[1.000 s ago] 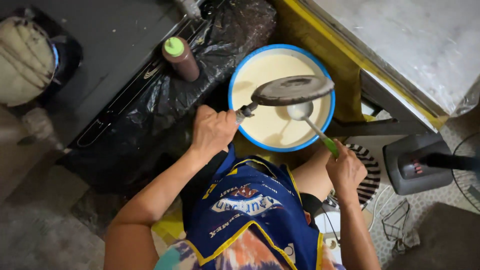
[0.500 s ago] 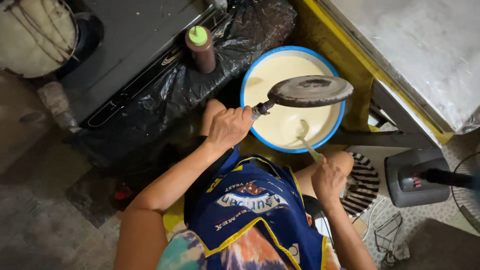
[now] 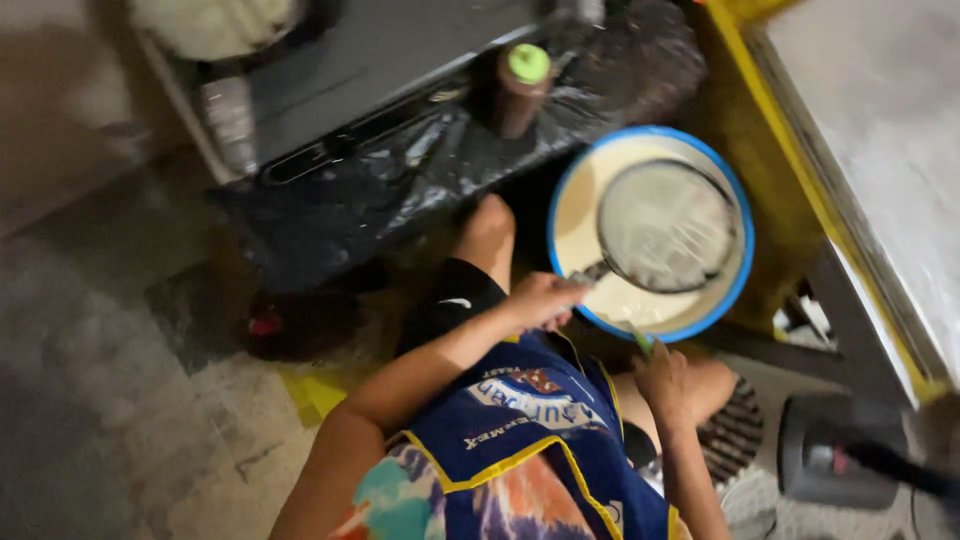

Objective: Dipping pans into batter and placing them on a stove to cook crepes

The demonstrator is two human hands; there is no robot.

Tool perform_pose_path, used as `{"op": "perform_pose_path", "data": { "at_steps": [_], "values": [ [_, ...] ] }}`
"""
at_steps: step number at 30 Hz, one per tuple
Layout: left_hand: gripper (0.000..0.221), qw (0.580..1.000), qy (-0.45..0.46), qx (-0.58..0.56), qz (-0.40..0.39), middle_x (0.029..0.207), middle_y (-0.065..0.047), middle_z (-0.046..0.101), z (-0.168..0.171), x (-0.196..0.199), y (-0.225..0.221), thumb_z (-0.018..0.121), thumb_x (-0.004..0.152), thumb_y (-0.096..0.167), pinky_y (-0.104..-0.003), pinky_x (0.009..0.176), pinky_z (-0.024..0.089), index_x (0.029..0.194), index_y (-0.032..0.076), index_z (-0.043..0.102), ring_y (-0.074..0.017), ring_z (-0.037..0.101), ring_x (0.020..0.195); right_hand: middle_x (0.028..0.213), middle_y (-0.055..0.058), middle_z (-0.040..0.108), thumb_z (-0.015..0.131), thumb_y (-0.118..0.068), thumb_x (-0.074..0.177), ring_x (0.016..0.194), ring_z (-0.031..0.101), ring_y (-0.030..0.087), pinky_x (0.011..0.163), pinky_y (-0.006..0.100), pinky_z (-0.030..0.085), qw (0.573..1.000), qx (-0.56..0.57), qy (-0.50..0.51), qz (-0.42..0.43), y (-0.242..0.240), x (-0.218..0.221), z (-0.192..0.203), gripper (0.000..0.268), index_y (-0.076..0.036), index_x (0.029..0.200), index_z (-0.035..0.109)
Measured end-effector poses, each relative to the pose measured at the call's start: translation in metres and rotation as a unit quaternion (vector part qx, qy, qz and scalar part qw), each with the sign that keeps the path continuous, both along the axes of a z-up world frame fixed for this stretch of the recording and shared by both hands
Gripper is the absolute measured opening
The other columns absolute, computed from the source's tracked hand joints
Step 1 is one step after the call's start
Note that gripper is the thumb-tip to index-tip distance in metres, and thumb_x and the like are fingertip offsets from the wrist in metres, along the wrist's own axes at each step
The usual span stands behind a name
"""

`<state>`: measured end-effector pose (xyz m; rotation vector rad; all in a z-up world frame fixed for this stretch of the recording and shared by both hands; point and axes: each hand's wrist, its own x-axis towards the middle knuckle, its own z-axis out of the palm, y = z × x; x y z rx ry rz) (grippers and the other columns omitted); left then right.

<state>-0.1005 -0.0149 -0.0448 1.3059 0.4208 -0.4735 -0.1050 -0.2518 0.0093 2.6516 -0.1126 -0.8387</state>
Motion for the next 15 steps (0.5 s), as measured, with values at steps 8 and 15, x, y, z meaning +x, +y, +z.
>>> {"op": "perform_pose_path", "data": {
  "at_steps": [8, 15],
  "values": [
    [0.025, 0.991, -0.107, 0.031, -0.08, 0.058, -0.011, 0.068, -0.062, -0.017, -0.003, 0.074, 0.088, 0.025, -0.029, 0.031, 0.048, 0.084, 0.002, 0.067, -0.0197, 0.065, 0.042, 0.094, 0.004, 0.082, 0.062, -0.052, 0.092, 0.102, 0.074, 0.034, 0.087, 0.05, 0.058, 0.906, 0.41, 0.045, 0.088, 0.185, 0.023, 0.146, 0.029, -0.036, 0.107, 0.08],
    [0.061, 0.543, -0.306, 0.579, -0.526, 0.085, 0.013, 0.076, -0.196, 0.017, -0.09, 0.078, 0.057, 0.059, -0.063, 0.106, 0.049, 0.105, 0.023, 0.079, -0.0227, 0.078, 0.091, 0.101, 0.022, 0.076, 0.055, -0.046, 0.103, 0.078, 0.079, 0.027, 0.063, 0.034, 0.066, 0.675, 0.648, 0.322, -0.147, 0.404, 0.047, 0.042, 0.056, -0.005, 0.14, 0.055]
  ]
}}
